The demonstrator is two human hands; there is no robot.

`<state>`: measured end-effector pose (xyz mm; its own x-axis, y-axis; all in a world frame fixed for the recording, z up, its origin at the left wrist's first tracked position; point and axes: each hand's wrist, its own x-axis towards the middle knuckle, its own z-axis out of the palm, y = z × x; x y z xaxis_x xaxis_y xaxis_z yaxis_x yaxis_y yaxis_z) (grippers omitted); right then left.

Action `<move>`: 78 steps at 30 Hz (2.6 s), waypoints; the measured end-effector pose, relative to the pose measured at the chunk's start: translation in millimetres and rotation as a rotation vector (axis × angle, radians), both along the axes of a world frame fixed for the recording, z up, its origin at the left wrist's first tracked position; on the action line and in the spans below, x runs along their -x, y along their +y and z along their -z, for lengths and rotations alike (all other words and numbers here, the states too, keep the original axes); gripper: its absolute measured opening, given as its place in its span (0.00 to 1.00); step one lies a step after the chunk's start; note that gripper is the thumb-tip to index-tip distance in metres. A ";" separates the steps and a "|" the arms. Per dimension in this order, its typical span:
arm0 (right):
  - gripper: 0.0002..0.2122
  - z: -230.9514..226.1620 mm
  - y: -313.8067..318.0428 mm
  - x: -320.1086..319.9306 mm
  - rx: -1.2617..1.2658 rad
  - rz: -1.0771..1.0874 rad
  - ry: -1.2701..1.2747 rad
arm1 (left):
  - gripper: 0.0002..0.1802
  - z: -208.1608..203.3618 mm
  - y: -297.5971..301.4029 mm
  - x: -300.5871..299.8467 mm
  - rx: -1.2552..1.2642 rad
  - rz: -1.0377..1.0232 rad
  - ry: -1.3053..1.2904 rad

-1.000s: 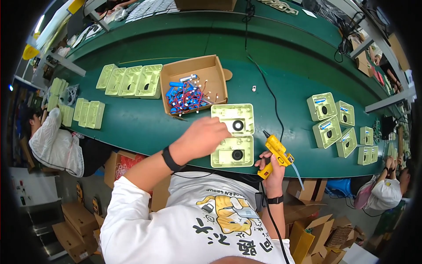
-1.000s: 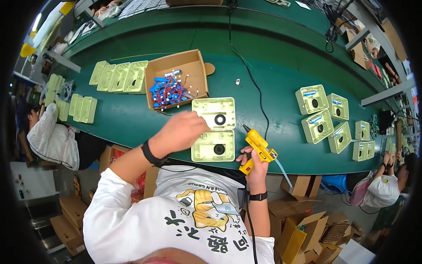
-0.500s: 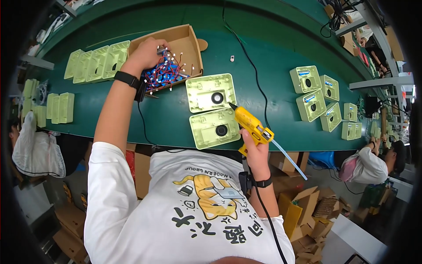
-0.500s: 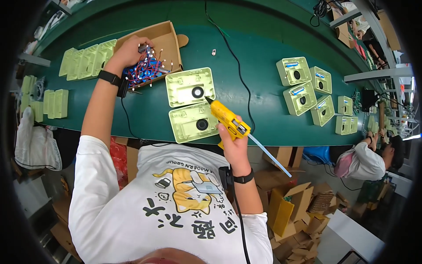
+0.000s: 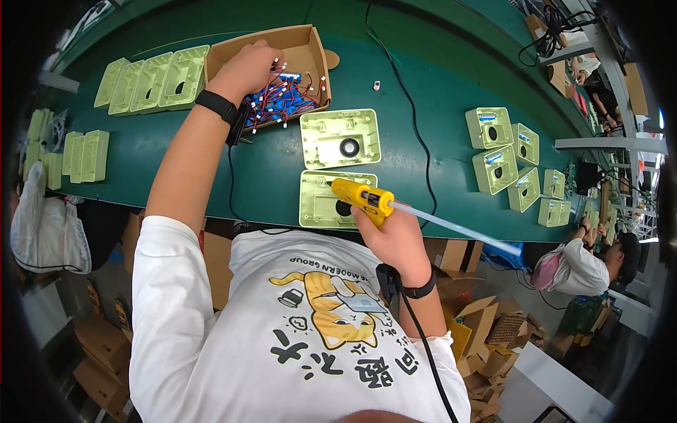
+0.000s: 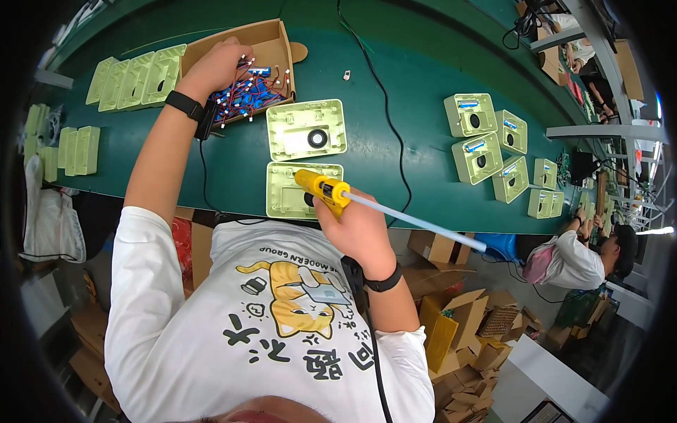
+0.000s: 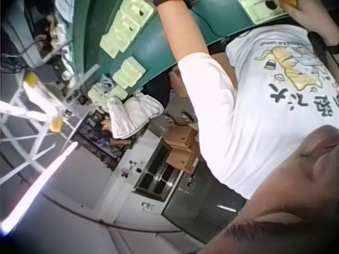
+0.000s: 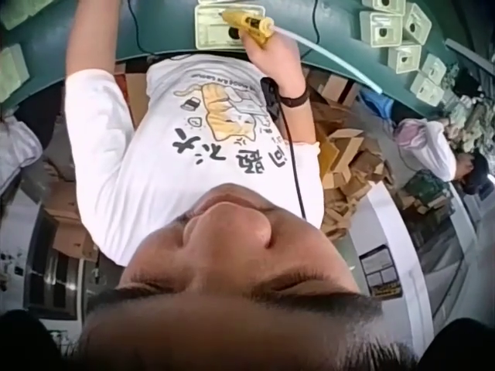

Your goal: Using a hot glue gun to secure electronic components inside green plastic housings at a factory workbench.

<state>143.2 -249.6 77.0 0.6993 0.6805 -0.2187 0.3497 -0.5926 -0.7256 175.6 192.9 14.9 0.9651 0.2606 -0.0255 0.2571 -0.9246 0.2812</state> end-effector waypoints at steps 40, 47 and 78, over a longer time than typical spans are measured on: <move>0.09 25.0 -17.7 38.2 0.002 0.116 -0.329 | 0.14 -6.7 4.0 -4.0 -0.044 -0.145 -0.242; 0.10 26.4 -21.1 36.5 0.010 0.098 -0.312 | 0.10 -71.4 -20.8 32.8 0.121 -0.278 -0.583; 0.08 35.3 -41.9 24.8 -0.109 0.175 -0.160 | 0.07 -13.6 -194.4 165.4 1.230 -0.230 -0.446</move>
<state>118.4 -291.5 41.7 0.8286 0.5592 -0.0284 0.3635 -0.5759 -0.7323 10.1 -1.4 28.5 0.8898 0.4530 -0.0555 0.0404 0.0429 0.9983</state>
